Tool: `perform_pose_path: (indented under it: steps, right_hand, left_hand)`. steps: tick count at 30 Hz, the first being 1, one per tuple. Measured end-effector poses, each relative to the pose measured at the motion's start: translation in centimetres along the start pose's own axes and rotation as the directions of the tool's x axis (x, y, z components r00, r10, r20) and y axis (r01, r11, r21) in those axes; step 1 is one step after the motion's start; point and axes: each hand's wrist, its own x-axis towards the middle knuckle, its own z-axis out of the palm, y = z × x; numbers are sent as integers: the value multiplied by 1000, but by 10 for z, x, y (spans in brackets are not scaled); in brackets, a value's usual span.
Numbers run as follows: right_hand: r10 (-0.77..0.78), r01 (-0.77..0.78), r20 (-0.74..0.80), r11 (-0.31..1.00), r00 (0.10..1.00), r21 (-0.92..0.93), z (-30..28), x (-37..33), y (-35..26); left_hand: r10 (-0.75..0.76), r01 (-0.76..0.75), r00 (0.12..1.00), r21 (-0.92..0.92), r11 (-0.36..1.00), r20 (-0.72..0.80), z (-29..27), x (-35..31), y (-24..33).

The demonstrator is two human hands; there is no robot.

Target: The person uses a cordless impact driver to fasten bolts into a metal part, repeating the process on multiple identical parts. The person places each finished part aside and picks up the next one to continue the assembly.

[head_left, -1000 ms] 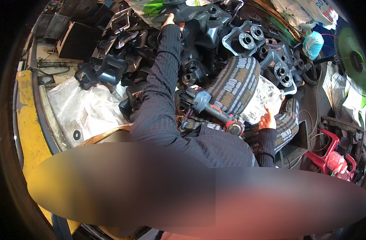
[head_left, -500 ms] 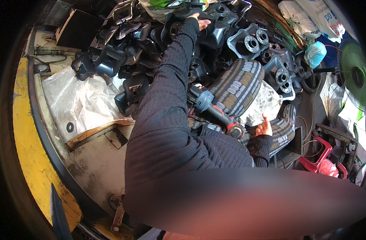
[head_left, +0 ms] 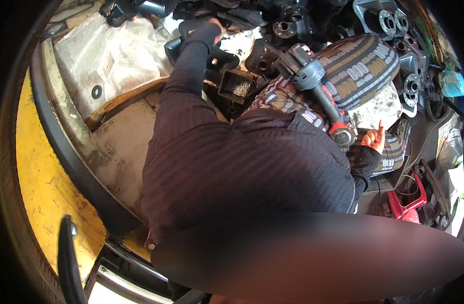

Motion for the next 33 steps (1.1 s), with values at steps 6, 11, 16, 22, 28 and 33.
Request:
perform_pose_path:
  steps: [6,11,16,22,28,33]
  right_hand:
    - [22,-23,-5,986,1000,-165,1,-4,-7]
    - [39,-47,-56,987,998,-157,9,1,-9]
    - [-9,0,-39,975,999,-223,16,-7,-27]
    - [-64,94,163,979,984,-179,35,-5,-62]
    - [-70,299,568,898,820,-322,92,-13,-127]
    - [-634,667,209,713,745,-216,89,-79,-173]
  left_hand:
    - [-318,276,865,-161,948,-388,160,1,-14]
    - [-82,135,967,215,967,-240,181,34,-33]
    - [-434,430,901,166,887,-16,146,46,-40]
    - [113,-218,903,-216,952,-416,-94,-137,-36]
    - [625,-857,-246,467,216,-741,-249,-276,153]
    - [850,-753,-431,640,-153,-304,-229,-245,369]
